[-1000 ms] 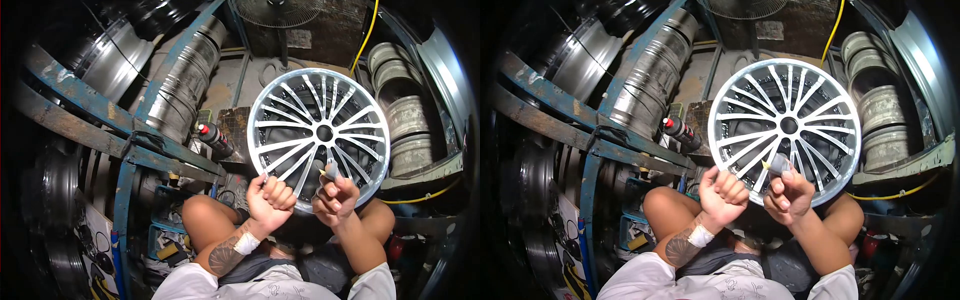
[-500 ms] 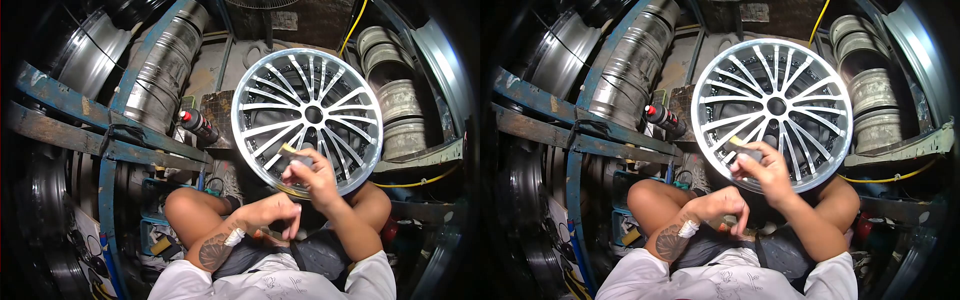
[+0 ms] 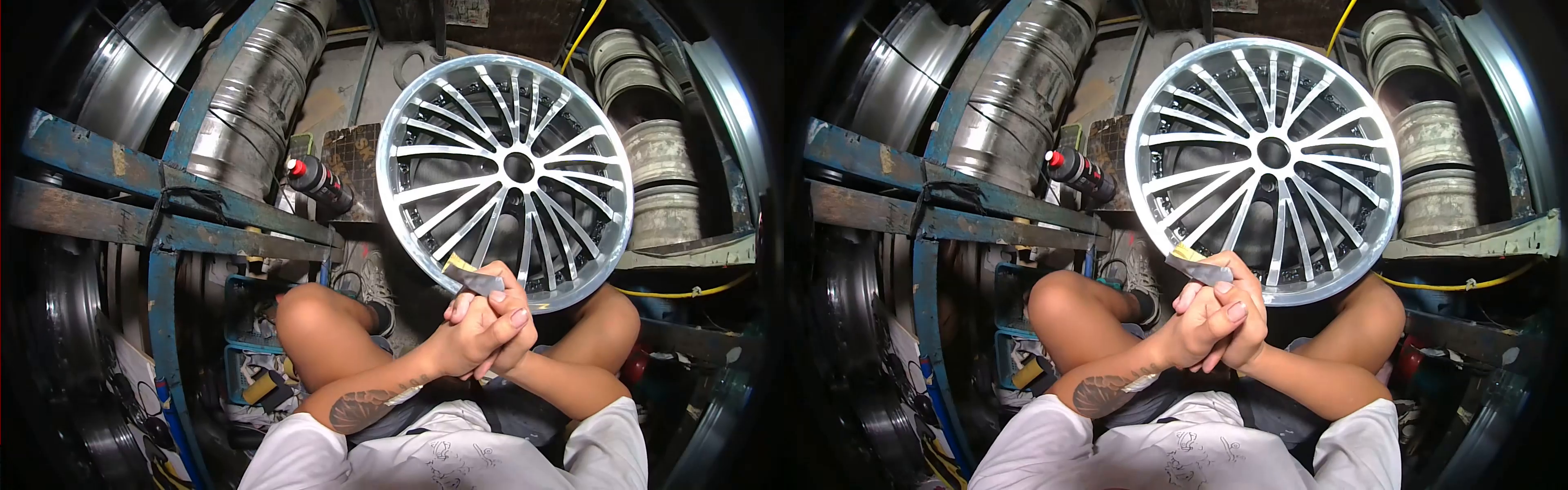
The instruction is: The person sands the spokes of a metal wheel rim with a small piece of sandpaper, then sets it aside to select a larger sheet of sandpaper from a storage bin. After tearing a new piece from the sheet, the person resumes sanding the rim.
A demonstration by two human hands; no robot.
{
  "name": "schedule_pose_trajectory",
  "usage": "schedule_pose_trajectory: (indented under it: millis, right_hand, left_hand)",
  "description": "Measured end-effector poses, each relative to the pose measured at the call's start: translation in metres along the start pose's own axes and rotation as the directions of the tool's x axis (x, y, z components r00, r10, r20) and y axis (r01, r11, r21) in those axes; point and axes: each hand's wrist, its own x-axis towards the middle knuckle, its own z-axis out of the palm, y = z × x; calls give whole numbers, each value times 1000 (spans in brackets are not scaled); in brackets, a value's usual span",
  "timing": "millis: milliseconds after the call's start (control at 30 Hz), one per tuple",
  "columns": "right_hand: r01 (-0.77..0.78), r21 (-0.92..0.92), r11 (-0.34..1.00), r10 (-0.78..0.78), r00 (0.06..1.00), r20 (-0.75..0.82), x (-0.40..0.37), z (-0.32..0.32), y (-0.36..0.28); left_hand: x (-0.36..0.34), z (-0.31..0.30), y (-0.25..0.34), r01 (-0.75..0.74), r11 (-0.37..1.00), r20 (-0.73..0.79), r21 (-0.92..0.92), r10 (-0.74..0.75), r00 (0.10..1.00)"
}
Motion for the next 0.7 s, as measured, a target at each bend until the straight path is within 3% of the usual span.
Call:
schedule_pose_trajectory:
  millis: [67,133,267,300,333,400,500,533,600,700]
  right_hand:
    - [62,-31,998,-61,997,49,4,1,-3]
    - [-15,-195,981,52,981,186,11,1,-17]
    - [76,-454,888,-3,987,159,27,-2,-22]
    - [55,-431,901,-7,994,111,30,-4,-20]
    - [35,-407,913,-12,998,61,32,-7,-18]
    - [-51,-346,937,71,996,44,29,-8,-40]
    - [111,-300,947,-96,993,65,28,-13,-22]
    - [36,-255,966,-28,999,37,28,-13,-27]
    - [22,-332,943,-13,1000,28,27,-10,-33]
    - [84,-513,854,-62,996,59,23,-4,-42]
  left_hand:
    - [0,3,0,-37,999,-36,-3,37,999]
    - [0,3,2,-81,997,-78,-8,80,994]
    - [1,4,3,-183,983,-200,-28,173,964]
    - [5,3,-3,-259,965,-263,-48,238,935]
    - [4,-6,-6,-279,955,-119,-99,267,956]
    - [6,-2,-8,-416,896,-118,-154,402,908]
    - [2,-1,-6,-387,901,36,196,388,921]
    - [3,-3,-5,-400,868,131,296,377,917]
    - [-3,-3,5,-245,941,192,234,203,960]
    - [-6,-1,9,-369,869,262,329,292,920]
